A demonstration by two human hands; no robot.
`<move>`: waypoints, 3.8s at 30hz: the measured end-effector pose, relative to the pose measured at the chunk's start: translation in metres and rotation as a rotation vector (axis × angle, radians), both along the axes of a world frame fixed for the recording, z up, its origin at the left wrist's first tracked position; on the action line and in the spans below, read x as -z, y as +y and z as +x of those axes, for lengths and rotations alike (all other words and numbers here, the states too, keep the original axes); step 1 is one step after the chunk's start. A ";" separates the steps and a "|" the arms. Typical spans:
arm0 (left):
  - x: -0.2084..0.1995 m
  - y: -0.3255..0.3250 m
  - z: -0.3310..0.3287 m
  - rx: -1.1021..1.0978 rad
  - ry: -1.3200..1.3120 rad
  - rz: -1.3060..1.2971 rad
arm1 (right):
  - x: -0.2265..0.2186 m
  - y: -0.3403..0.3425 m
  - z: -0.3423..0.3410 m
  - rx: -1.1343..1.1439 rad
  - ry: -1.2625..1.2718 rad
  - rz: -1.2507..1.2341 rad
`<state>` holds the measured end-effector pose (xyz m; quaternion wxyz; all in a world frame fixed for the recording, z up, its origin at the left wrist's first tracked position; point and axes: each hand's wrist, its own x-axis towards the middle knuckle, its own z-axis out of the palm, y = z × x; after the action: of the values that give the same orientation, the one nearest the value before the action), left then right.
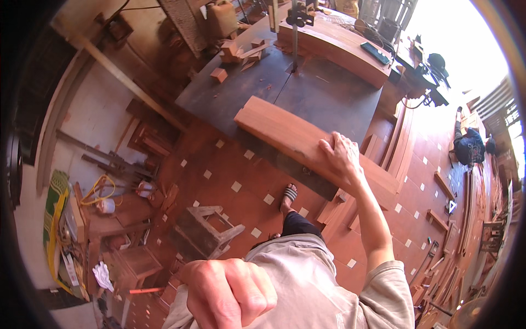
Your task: The person measures and marks wooden planks with a square and pen, then uses a bandsaw to cut the marked pieces. The person stacks the cut planks on the floor.
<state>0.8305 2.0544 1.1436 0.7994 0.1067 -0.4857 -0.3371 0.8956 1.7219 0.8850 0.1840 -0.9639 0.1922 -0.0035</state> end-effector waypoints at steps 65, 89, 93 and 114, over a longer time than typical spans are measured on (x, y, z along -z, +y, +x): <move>0.041 -0.068 0.317 0.442 0.214 0.120 | 0.055 -0.069 0.136 -0.095 -0.122 -0.298; 0.343 -0.168 0.580 -0.531 -0.921 1.165 | 0.058 -0.112 0.179 0.241 -0.011 -0.105; 0.344 -0.182 0.595 -0.559 -0.892 1.065 | 0.058 -0.133 0.196 0.232 0.018 -0.109; 0.337 -0.207 0.612 -0.527 -0.951 1.166 | 0.057 -0.158 0.219 0.234 0.019 -0.108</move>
<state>1.4420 1.8477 0.8064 0.3752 0.7516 -0.4789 -0.2550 1.1142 1.5642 0.8279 0.1283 -0.9435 0.3045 -0.0262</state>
